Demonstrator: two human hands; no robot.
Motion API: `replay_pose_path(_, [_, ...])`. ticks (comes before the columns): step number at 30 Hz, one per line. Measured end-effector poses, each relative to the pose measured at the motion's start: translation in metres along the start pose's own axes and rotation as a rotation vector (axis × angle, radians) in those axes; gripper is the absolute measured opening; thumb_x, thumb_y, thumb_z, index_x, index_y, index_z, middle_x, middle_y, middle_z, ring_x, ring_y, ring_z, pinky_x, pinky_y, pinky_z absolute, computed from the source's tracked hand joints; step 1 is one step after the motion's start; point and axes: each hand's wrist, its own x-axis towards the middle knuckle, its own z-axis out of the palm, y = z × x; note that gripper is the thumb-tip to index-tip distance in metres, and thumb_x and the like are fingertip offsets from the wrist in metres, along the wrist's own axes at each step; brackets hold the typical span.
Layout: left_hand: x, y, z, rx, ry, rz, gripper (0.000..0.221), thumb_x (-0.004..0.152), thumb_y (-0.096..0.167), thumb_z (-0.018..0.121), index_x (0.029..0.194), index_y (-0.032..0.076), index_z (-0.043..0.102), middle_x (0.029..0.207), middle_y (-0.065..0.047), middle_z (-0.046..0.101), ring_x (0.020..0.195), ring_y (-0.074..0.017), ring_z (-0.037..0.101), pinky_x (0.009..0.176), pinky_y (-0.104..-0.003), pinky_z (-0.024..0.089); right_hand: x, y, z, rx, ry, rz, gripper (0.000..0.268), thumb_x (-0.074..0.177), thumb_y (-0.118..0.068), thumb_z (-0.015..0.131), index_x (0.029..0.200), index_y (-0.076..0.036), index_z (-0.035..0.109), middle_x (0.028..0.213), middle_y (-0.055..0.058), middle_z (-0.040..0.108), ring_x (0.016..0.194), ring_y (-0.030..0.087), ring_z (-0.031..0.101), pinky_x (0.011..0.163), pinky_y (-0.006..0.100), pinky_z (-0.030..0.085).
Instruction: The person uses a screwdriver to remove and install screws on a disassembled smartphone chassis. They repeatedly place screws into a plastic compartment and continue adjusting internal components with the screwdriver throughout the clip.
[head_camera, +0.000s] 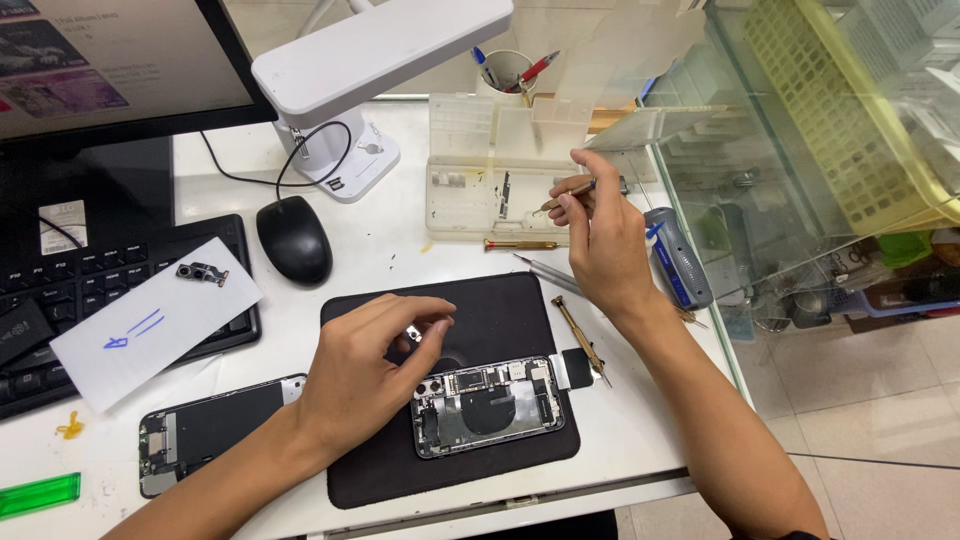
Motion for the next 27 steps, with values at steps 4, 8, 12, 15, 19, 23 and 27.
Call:
replay_pose_path(4, [0.0,0.0,0.001,-0.006,-0.008,-0.003,0.017,0.09,0.011,0.072,0.105,0.003,0.075,0.091,-0.009,0.078,0.07,-0.0127,0.074,0.057,-0.025,0.058,0.002,0.0,0.0,0.005,0.005,0.018,0.041,0.102,0.01,0.053,0.141,0.004,0.041,0.103,0.016,0.072,0.086,0.023,0.076,0.076,0.031,0.063])
replay_pose_path(8, [0.0,0.0,0.001,-0.009,-0.011,-0.033,0.018,0.089,0.011,0.072,0.105,0.003,0.076,0.09,-0.009,0.078,0.067,-0.0135,0.073,0.056,-0.026,0.057,0.003,-0.005,-0.002,0.02,0.016,0.029,0.041,0.102,0.01,0.053,0.141,0.004,0.041,0.103,0.016,0.073,0.086,0.022,0.077,0.077,0.031,0.063])
replay_pose_path(12, [0.002,0.003,0.001,-0.055,0.027,-0.045,0.018,0.09,0.01,0.073,0.106,0.002,0.075,0.093,-0.009,0.079,0.073,-0.0126,0.076,0.059,-0.024,0.058,0.0,-0.02,-0.012,0.116,0.038,0.001,0.041,0.105,0.01,0.052,0.143,0.004,0.038,0.108,0.018,0.071,0.093,0.022,0.076,0.084,0.032,0.065])
replay_pose_path(15, [0.004,0.003,0.003,-0.103,0.062,-0.093,0.019,0.088,0.012,0.075,0.106,0.003,0.076,0.093,-0.007,0.08,0.075,-0.0117,0.076,0.06,-0.024,0.058,-0.008,-0.04,-0.013,0.418,0.02,0.046,0.043,0.108,0.008,0.051,0.148,0.003,0.034,0.113,0.019,0.069,0.098,0.022,0.073,0.092,0.034,0.064])
replay_pose_path(19, [0.008,0.007,0.007,-0.131,0.138,-0.149,0.024,0.084,0.014,0.079,0.106,0.004,0.075,0.096,-0.007,0.079,0.075,-0.0109,0.075,0.057,-0.023,0.059,-0.024,-0.074,-0.007,0.639,-0.019,0.137,0.047,0.106,0.005,0.052,0.148,0.002,0.032,0.115,0.019,0.069,0.097,0.021,0.072,0.091,0.033,0.063])
replay_pose_path(23, [0.005,0.011,0.007,-0.165,0.142,-0.179,0.023,0.083,0.015,0.08,0.103,0.004,0.076,0.091,-0.006,0.079,0.073,-0.0102,0.075,0.055,-0.023,0.056,-0.033,-0.096,-0.006,0.641,-0.04,0.118,0.047,0.106,0.005,0.051,0.148,0.002,0.031,0.115,0.021,0.069,0.097,0.021,0.074,0.091,0.034,0.065])
replay_pose_path(27, [0.002,0.011,0.008,-0.168,0.155,-0.215,0.018,0.084,0.016,0.081,0.098,0.005,0.079,0.083,-0.005,0.079,0.067,-0.0093,0.074,0.054,-0.022,0.055,-0.036,-0.099,-0.006,0.654,-0.036,0.132,0.048,0.105,0.005,0.052,0.148,0.002,0.031,0.115,0.022,0.069,0.096,0.022,0.073,0.09,0.034,0.065])
